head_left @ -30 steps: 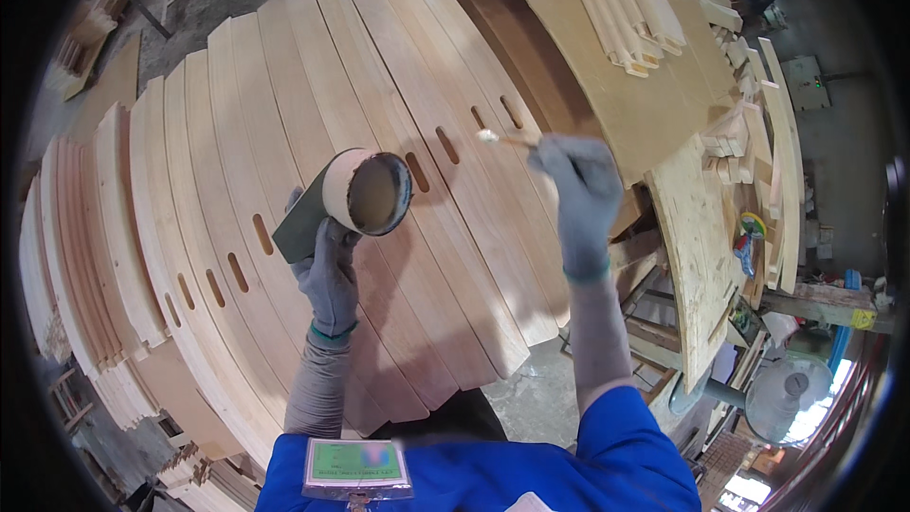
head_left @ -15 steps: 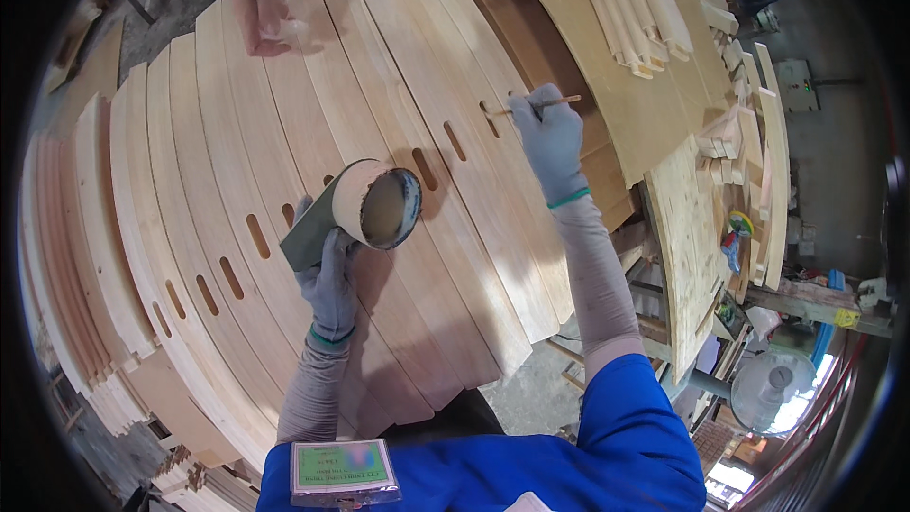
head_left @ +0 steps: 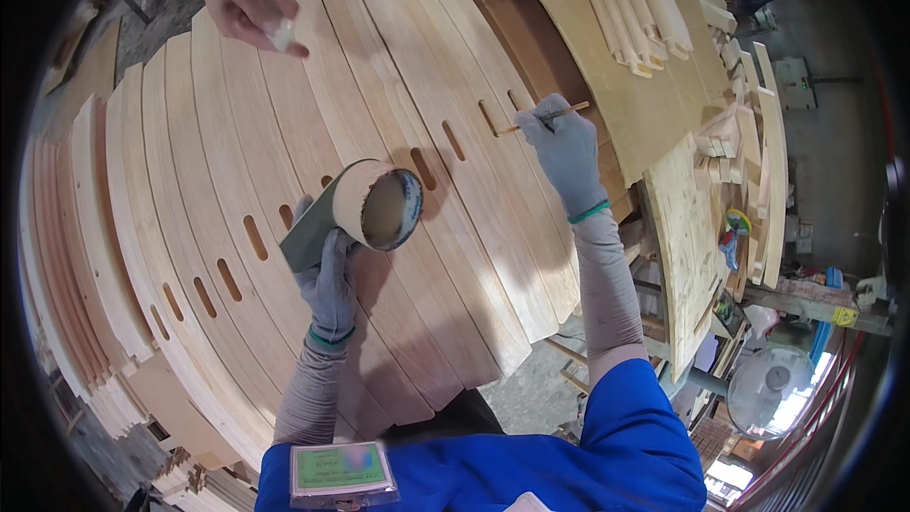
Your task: The person applies a dark stain to the cutout slots on multiple light-colored wooden boards using a small brush and a paint can. They work one board at a time, dipping the brush into the can and carefully filling each slot before moving to the next board in the stack.
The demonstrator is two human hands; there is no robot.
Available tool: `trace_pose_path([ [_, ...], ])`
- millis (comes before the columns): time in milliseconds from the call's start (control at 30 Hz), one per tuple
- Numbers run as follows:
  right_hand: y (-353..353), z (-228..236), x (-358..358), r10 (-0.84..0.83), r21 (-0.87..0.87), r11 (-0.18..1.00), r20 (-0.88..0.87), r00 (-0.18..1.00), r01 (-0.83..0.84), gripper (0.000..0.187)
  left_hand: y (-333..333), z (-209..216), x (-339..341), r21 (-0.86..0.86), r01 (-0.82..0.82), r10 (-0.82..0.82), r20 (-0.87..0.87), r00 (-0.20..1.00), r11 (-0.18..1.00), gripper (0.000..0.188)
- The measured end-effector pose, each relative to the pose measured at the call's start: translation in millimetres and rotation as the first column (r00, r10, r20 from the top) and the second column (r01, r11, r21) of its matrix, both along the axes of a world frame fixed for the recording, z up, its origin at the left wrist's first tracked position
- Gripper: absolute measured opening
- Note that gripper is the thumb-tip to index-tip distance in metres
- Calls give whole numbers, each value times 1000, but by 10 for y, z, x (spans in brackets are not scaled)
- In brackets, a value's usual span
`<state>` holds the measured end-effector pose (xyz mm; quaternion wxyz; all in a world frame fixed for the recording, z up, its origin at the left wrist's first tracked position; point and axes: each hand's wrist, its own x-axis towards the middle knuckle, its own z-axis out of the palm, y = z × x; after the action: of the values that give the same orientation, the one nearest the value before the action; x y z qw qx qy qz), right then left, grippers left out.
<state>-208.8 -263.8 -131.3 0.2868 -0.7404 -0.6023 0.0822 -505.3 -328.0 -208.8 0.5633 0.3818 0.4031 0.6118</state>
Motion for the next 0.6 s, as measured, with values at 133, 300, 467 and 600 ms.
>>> trace_pose_path([
  [133,147,29,-45,-53,58,997,-88,995,58,22,-10,77,62,-45,28,-26,50,998,999,50],
  [300,218,2,34,7,148,989,-216,976,25,17,-2,154,120,-88,29,-23,61,998,996,50],
  [467,-434,134,82,224,135,972,-273,936,-194,9,86,228,61,-128,85,-68,126,990,988,47],
  [600,-805,484,-194,245,288,954,-586,773,-84,9,32,344,139,-101,122,-101,192,976,987,39],
])
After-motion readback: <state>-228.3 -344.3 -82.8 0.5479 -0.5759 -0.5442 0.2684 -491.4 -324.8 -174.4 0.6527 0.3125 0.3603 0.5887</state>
